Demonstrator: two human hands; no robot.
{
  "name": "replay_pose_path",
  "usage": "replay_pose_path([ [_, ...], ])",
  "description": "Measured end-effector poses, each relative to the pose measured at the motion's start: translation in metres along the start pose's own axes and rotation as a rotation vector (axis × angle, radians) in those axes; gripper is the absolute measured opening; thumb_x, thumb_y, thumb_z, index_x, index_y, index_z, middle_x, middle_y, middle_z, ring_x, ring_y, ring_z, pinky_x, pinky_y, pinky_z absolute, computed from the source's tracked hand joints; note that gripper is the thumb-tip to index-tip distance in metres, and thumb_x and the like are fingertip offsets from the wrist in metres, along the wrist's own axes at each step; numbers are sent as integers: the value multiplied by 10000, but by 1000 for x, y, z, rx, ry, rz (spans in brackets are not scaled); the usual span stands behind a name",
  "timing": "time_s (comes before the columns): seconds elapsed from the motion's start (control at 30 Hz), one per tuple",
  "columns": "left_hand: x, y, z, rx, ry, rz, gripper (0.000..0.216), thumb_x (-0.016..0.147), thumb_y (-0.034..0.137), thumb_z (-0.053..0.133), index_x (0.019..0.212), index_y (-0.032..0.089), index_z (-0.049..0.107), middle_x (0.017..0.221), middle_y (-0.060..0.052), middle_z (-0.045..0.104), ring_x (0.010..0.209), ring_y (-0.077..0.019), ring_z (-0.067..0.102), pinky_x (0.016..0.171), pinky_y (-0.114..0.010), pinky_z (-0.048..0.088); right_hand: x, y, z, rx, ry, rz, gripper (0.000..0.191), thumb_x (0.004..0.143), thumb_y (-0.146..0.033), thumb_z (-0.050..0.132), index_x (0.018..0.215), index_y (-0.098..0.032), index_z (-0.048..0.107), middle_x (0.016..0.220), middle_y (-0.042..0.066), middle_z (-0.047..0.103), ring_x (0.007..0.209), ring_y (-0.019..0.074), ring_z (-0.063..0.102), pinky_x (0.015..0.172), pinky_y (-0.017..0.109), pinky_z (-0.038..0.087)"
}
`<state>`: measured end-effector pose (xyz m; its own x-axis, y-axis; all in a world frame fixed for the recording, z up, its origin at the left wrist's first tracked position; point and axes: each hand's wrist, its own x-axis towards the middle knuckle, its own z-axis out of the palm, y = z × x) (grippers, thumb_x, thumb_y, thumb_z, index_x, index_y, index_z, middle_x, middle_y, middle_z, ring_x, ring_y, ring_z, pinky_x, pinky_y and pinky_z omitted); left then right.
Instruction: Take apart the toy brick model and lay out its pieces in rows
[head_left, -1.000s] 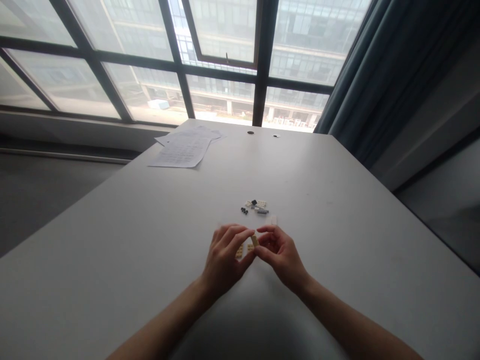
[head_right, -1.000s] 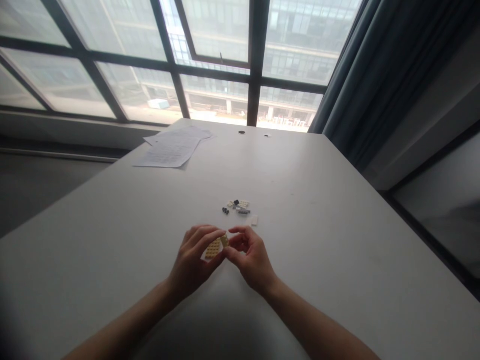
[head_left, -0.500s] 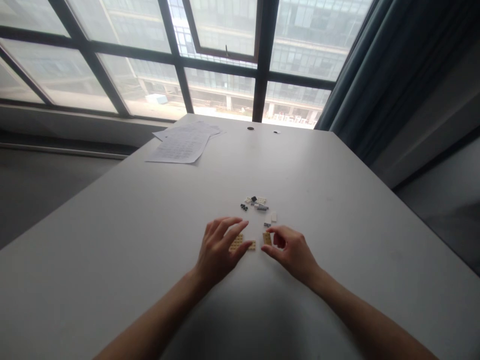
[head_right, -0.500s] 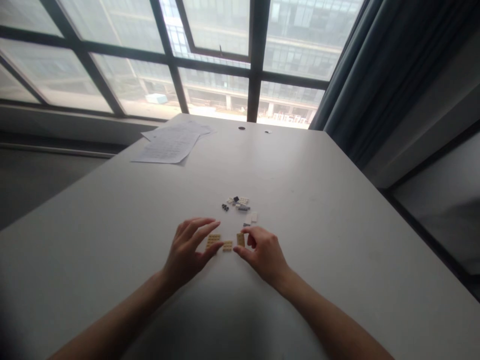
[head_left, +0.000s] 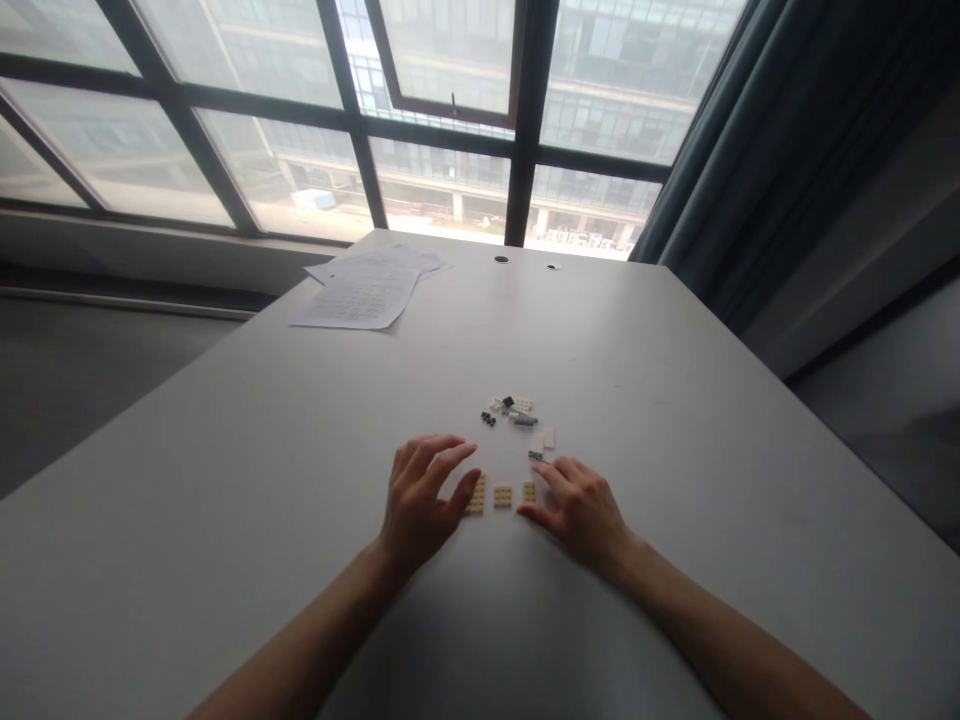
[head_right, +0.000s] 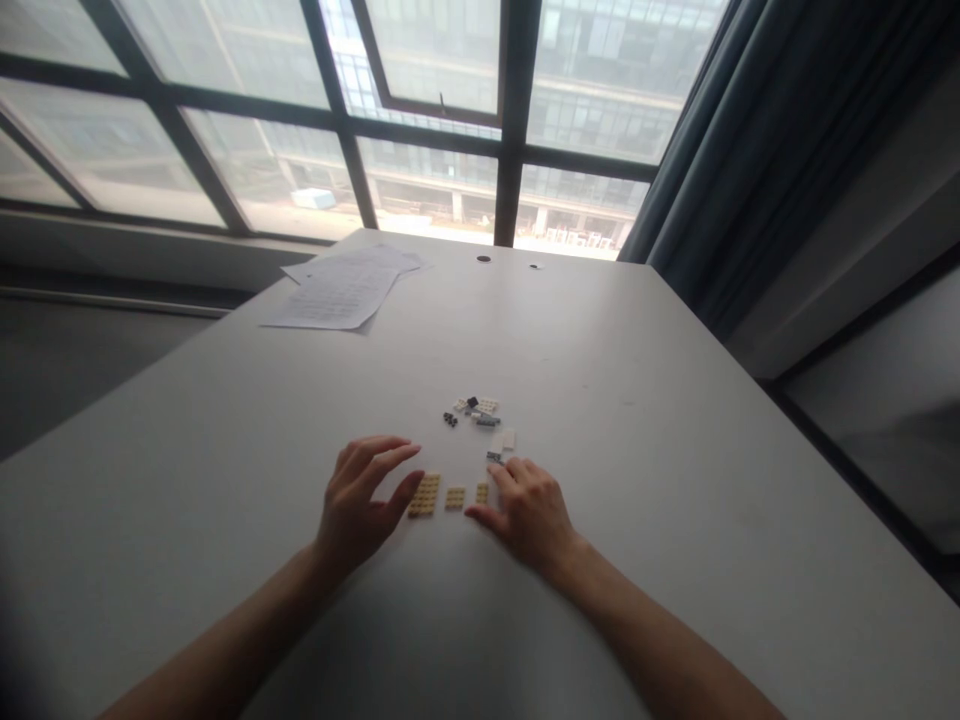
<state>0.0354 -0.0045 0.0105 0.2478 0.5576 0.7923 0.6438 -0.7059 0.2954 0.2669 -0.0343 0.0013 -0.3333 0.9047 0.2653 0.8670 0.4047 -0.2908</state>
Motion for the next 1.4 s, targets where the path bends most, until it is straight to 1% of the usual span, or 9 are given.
replay_pose_path([
  [0.23, -2, -7, 2, -16, 19, -79, 226, 826, 170, 633, 1048, 202, 602, 989, -65, 621, 933, -208, 565, 840, -380, 464, 46, 30, -12, 84, 114, 201, 239, 864, -283, 618, 1079, -183, 643, 984, 58, 633, 858, 190, 603, 800, 306, 451],
  [0.43, -5, -10, 4, -34, 17, -107, 200, 825, 169, 626, 1022, 201, 614, 979, -60, 618, 926, -205, 569, 834, -369, 471, 78, 31, 0, 101, 16, 133, 136, 838, -179, 615, 961, -200, 669, 1004, 58, 627, 930, 198, 573, 832, 302, 429],
  [0.67, -5, -8, 3, -66, 24, -96, 195, 818, 146, 627, 1005, 202, 621, 966, -58, 619, 912, -198, 570, 825, -365, 472, 83, 21, 3, 188, 34, 161, 75, 823, -124, 583, 819, -184, 628, 855, 48, 626, 844, 183, 555, 803, 309, 421],
  [0.73, -5, -7, 3, -72, 26, -86, 201, 816, 146, 630, 1008, 203, 620, 963, -58, 622, 906, -196, 572, 822, -362, 473, 75, 17, -2, 391, 68, 224, 49, 839, -184, 580, 874, -187, 613, 788, 16, 603, 721, 149, 535, 705, 282, 427],
  [0.87, -5, -1, 4, -82, 3, -25, 191, 820, 163, 625, 1006, 210, 621, 946, -52, 636, 898, -192, 584, 822, -356, 473, 51, 1, -15, 1289, 6, 385, 344, 828, -357, 612, 1141, -228, 548, 731, -31, 523, 582, 105, 444, 563, 241, 380],
  [0.97, -4, 2, 5, -76, -14, 12, 173, 828, 174, 617, 996, 214, 622, 932, -50, 645, 890, -189, 594, 818, -351, 474, 37, -7, -22, 1554, -103, 423, 436, 837, -417, 585, 1234, -249, 517, 768, -14, 511, 607, 108, 448, 607, 255, 409],
  [1.17, -6, 6, 2, -44, -53, 59, 160, 832, 175, 613, 985, 220, 622, 928, -49, 658, 905, -192, 597, 824, -356, 466, 16, 7, -25, 1149, -73, 396, 369, 896, -381, 480, 1189, -170, 558, 710, -3, 508, 632, 136, 493, 639, 275, 448],
  [1.3, -6, 17, 3, -33, -247, 206, 198, 851, 205, 598, 1046, 223, 630, 974, -53, 675, 993, -206, 587, 898, -375, 428, 0, 12, -23, 556, -97, 211, 257, 873, -245, 554, 1114, -183, 619, 827, 29, 614, 754, 163, 565, 749, 292, 452],
  [1.4, -7, 24, 6, -21, -399, 303, 267, 881, 278, 578, 1139, 219, 608, 1088, -65, 667, 1098, -235, 551, 975, -409, 378, -7, 7, -20, 332, -170, 112, 272, 871, -198, 565, 1138, -201, 619, 997, 63, 649, 894, 185, 603, 828, 293, 445],
])
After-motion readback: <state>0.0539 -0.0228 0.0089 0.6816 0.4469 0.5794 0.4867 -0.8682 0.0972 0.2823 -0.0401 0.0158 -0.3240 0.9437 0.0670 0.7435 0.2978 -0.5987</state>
